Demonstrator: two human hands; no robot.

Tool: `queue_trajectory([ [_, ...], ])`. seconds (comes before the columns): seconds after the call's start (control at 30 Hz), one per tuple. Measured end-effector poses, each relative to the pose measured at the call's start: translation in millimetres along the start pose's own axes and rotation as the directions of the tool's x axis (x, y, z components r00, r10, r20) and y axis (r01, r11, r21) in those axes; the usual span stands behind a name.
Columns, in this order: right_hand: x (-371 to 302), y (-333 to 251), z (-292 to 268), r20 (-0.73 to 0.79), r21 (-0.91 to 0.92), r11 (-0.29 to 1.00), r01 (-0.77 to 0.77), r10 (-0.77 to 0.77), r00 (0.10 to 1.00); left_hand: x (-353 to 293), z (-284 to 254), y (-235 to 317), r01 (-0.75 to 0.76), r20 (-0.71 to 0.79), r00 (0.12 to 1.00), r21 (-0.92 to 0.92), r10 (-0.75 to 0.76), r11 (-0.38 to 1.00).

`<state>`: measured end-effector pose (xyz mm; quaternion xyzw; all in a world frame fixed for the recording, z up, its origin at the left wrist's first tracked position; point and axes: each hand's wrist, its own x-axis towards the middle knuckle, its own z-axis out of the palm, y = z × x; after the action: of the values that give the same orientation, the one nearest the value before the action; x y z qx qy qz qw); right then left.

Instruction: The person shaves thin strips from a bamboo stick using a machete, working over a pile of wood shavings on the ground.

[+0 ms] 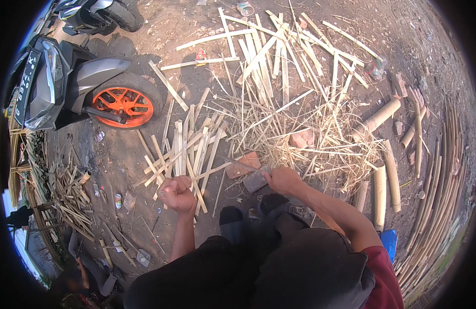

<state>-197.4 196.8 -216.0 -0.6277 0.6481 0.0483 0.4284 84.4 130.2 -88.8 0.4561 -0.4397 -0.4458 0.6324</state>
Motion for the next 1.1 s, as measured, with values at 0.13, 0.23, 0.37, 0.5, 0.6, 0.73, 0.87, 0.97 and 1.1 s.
queue_trajectory([
  [0.13,-23.4,-1.4,19.7,-0.001,0.074,0.997,-0.005,0.005,1.0,0.2,10.8,-7.2,0.026,-0.015,1.0,-0.021,-0.027,0.999],
  [0.23,-6.0,17.1,18.1,0.051,0.036,0.996,-0.081,0.079,0.996,1.2,13.6,-4.4,-0.009,0.105,0.994,-0.005,0.009,1.0],
  [0.37,-16.2,17.7,34.2,0.054,0.042,0.994,-0.098,0.096,0.994,7.0,6.8,-5.9,0.055,0.014,0.998,-0.077,-0.054,0.996],
  [0.5,-17.1,50.9,38.3,0.047,-0.021,0.992,-0.127,0.128,0.991,-0.5,15.3,-2.6,0.041,0.12,0.992,-0.047,-0.035,0.998],
  [0.6,-13.8,45.3,19.1,0.033,-0.056,0.998,-0.033,0.034,0.999,9.3,6.8,-8.3,0.07,0.006,0.998,-0.084,-0.07,0.994],
  [0.73,-22.9,42.4,25.3,-0.03,0.031,0.999,-0.032,0.032,0.999,7.8,9.8,-7.2,0.059,0.027,0.998,-0.051,-0.057,0.997],
  [0.87,-45.1,28.5,29.6,-0.025,0.169,0.986,-0.01,0.015,1.0,2.4,5.9,-7.5,0.073,0.049,0.996,-0.081,-0.069,0.994],
  [0.97,-45.2,1.4,20.4,0.016,0.235,0.97,0.061,-0.066,0.998,-2.1,4.4,-1.6,0.089,0.064,0.994,-0.094,-0.084,0.992],
  [1.1,-32.4,4.0,17.8,0.064,0.136,0.988,0.076,-0.085,0.994,-2.7,13.5,0.5,0.132,0.024,0.991,-0.039,-0.131,0.99],
])
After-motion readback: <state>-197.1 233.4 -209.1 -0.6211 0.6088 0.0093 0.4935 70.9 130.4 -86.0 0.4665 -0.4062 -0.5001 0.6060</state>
